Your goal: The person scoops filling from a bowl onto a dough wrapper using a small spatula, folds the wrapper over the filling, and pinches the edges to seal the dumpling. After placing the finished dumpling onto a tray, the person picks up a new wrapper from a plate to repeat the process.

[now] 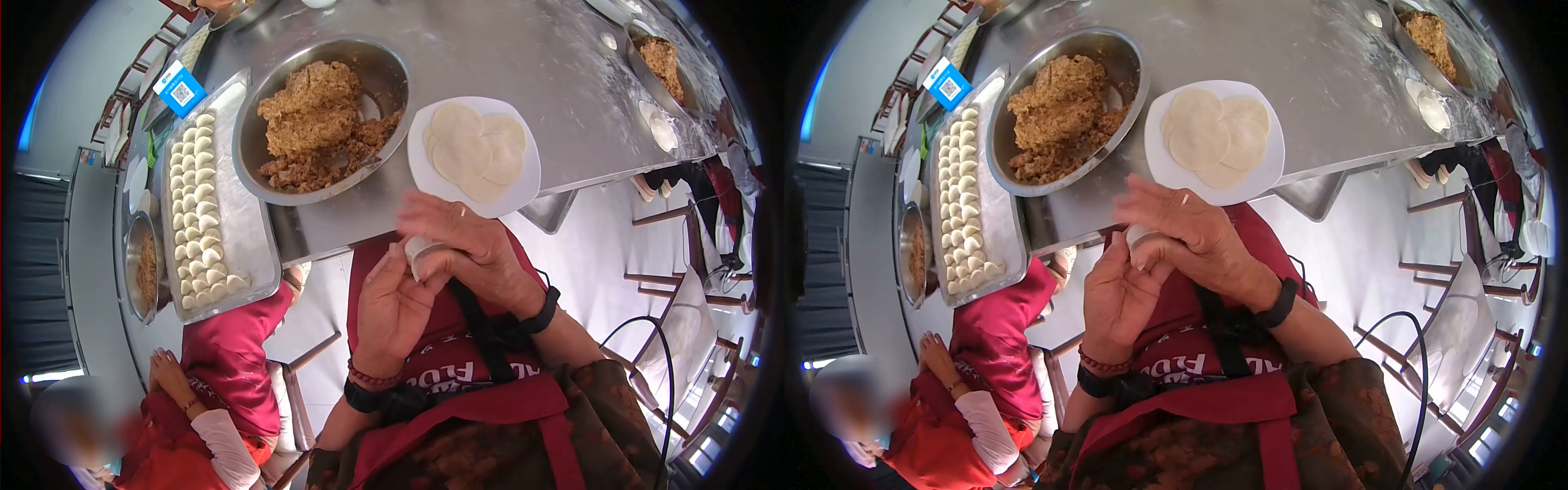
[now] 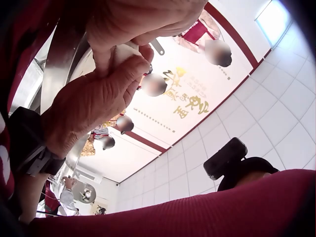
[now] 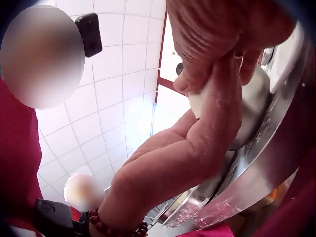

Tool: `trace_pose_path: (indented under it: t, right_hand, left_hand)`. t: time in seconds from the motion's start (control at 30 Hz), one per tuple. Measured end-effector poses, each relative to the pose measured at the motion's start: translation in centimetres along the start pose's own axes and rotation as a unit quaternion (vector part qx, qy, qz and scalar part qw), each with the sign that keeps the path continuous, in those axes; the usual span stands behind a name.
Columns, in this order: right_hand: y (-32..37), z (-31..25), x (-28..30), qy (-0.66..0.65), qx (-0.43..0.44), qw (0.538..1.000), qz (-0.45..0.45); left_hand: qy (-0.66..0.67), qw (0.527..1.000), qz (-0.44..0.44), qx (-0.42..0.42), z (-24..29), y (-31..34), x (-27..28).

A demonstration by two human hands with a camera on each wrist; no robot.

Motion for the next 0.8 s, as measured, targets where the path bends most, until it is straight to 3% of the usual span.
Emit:
trace_pose_path:
  t: [0.1, 0.3, 0.5, 0.7, 0.8]
  right_hand:
    - [-0.4, -0.7, 0.3, 0.011, -0.016, 0.999, 0.037]
    - [0.2, 0.5, 0.4, 0.142, 0.057, 0.988, -0.032]
    - [-0.3, -0.7, 0.4, 0.101, 0.039, 0.994, 0.027]
    - [-0.2, -0.8, 0.3, 0.177, 0.079, 0.981, 0.000]
    - [-0.2, -1.0, 0.4, 0.123, 0.042, 0.991, 0.015]
  left_hand:
    - [0.036, 0.999, 0.000, -0.003, 0.1, -0.1, -0.7]
    - [0.097, 0.995, 0.005, -0.008, -0.4, 0.0, 0.0]
    - [0.084, 0.996, -0.001, 0.013, -0.1, -0.2, 0.1]
    - [0.168, 0.985, -0.037, -0.016, -0.2, -0.1, -0.2]
    - [0.131, 0.991, -0.020, -0.013, -0.1, -0.1, 0.1]
Point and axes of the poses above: each hand's wrist, its own y-axis away from the middle knuckle, its own x-axis out of the back of the hand, z = x × y, the point moved 4 cm from there along -y, towards the middle knuckle, and after that the axes turned 3 degrees about y, right-handed, at the moved point
